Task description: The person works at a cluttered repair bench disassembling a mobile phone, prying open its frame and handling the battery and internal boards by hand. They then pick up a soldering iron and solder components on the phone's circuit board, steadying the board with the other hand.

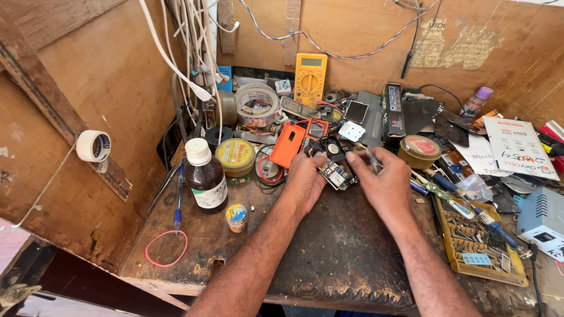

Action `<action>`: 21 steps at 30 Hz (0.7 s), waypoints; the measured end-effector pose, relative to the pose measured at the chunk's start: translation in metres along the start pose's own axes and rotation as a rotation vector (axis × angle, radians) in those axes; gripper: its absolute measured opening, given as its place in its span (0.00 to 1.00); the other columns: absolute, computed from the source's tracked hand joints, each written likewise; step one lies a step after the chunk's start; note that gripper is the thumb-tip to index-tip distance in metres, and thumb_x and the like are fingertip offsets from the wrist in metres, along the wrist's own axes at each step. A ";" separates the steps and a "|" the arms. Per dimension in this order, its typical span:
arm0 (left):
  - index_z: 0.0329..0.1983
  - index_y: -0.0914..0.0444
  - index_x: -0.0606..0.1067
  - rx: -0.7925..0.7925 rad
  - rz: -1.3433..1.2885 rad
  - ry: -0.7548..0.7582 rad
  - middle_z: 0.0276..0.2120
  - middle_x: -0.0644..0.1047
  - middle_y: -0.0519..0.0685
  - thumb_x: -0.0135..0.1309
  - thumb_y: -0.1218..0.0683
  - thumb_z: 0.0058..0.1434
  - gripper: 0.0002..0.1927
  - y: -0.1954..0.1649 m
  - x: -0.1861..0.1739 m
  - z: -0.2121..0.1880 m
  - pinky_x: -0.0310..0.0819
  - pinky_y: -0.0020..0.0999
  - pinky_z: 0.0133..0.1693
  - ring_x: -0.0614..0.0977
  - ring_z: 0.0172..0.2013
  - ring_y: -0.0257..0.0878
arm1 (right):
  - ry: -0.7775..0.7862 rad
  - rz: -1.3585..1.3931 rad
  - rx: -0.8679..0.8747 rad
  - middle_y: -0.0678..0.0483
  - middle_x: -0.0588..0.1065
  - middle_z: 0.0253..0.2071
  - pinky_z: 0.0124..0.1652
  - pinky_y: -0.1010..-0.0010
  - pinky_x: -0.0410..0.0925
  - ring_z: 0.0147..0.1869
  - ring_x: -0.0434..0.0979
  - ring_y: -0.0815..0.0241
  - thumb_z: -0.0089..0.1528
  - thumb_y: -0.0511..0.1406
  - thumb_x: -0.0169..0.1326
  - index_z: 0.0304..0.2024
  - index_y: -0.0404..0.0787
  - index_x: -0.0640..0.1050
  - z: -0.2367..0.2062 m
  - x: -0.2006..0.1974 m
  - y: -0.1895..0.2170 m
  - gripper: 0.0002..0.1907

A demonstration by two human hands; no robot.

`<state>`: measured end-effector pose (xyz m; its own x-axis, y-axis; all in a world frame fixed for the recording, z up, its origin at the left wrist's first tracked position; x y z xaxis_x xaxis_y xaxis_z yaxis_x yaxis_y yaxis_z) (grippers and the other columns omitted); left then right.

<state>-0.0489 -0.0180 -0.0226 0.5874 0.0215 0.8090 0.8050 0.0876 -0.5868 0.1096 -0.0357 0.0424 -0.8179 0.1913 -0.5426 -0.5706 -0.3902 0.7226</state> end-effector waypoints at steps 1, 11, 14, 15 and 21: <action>0.54 0.73 0.69 0.002 0.006 0.021 0.47 0.77 0.58 0.42 0.66 0.67 0.13 0.000 0.001 -0.001 0.80 0.48 0.49 0.82 0.44 0.47 | -0.002 -0.013 0.061 0.53 0.79 0.25 0.32 0.68 0.67 0.29 0.75 0.64 0.61 0.44 0.64 0.40 0.40 0.84 0.002 -0.001 -0.005 0.14; 0.57 0.71 0.69 -0.078 0.031 0.036 0.50 0.77 0.58 0.39 0.67 0.67 0.16 -0.007 0.013 -0.010 0.81 0.48 0.53 0.83 0.48 0.46 | 0.085 0.229 0.289 0.57 0.78 0.26 0.28 0.75 0.63 0.28 0.70 0.72 0.60 0.42 0.66 0.37 0.34 0.84 0.008 0.001 -0.029 0.16; 0.58 0.69 0.71 -0.075 0.082 0.053 0.50 0.78 0.56 0.40 0.67 0.68 0.17 -0.006 0.014 -0.009 0.80 0.44 0.53 0.83 0.48 0.44 | 0.127 0.278 0.338 0.57 0.77 0.25 0.23 0.75 0.57 0.24 0.65 0.73 0.59 0.40 0.66 0.37 0.34 0.83 0.006 0.000 -0.027 0.14; 0.57 0.70 0.70 -0.082 0.089 0.051 0.49 0.79 0.56 0.41 0.67 0.68 0.15 -0.006 0.014 -0.010 0.81 0.45 0.52 0.83 0.47 0.45 | 0.129 0.308 0.392 0.57 0.77 0.25 0.20 0.74 0.53 0.21 0.62 0.72 0.59 0.39 0.66 0.37 0.34 0.83 0.006 0.000 -0.026 0.13; 0.56 0.67 0.73 -0.102 0.216 0.068 0.46 0.80 0.52 0.50 0.64 0.65 0.16 -0.006 0.014 -0.014 0.80 0.44 0.48 0.83 0.45 0.41 | 0.069 0.455 0.392 0.57 0.76 0.24 0.15 0.75 0.48 0.17 0.57 0.74 0.61 0.36 0.64 0.37 0.34 0.81 0.006 0.001 -0.024 0.10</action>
<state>-0.0445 -0.0323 -0.0077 0.7483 -0.0381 0.6623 0.6624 -0.0124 -0.7491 0.1222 -0.0212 0.0275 -0.9870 0.0196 -0.1593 -0.1602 -0.0558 0.9855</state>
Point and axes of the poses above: each hand's wrist, its own z-axis towards the middle knuckle, its own x-axis out of the palm, y = z × x, the point moved 1 cm from there along z, towards the middle knuckle
